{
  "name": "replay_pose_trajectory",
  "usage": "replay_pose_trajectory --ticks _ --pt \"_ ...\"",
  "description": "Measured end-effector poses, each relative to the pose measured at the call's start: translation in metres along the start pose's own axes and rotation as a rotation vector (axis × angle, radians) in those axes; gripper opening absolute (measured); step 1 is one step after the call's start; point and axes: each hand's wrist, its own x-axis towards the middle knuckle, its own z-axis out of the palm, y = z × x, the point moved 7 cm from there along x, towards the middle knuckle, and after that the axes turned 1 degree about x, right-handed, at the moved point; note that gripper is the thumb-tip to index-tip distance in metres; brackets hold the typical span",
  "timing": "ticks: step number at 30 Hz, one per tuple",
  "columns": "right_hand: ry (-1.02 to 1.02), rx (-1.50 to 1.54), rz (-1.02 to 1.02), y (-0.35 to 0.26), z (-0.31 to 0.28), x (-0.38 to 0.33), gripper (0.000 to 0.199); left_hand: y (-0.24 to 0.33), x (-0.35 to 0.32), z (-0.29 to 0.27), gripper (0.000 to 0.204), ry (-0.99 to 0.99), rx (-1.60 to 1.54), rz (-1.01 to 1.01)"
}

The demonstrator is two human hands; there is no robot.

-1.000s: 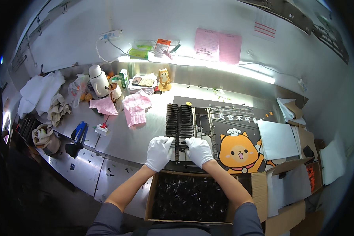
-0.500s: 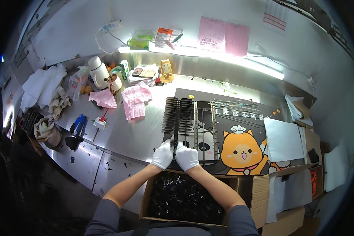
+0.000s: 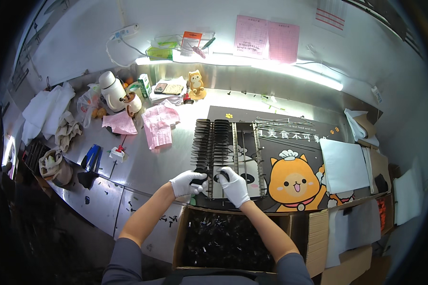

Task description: The person repeatedly picks small black plastic parts from a box, assembles them by hand, and places the finished units into a cardboard box. The person also moves a metal rack aside to access the workspace.

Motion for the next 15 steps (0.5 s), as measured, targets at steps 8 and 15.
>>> replay_pose_trajectory --ticks 8,15 --pt "-0.163 0.279 0.204 -0.029 -0.015 -0.014 0.015 0.012 -0.074 0.063 0.021 -0.019 0.633 0.487" --pt "-0.481 -0.729 -0.346 -0.098 0.012 -0.084 0.030 -0.061 -0.088 0.056 0.020 0.182 0.965 1.007"
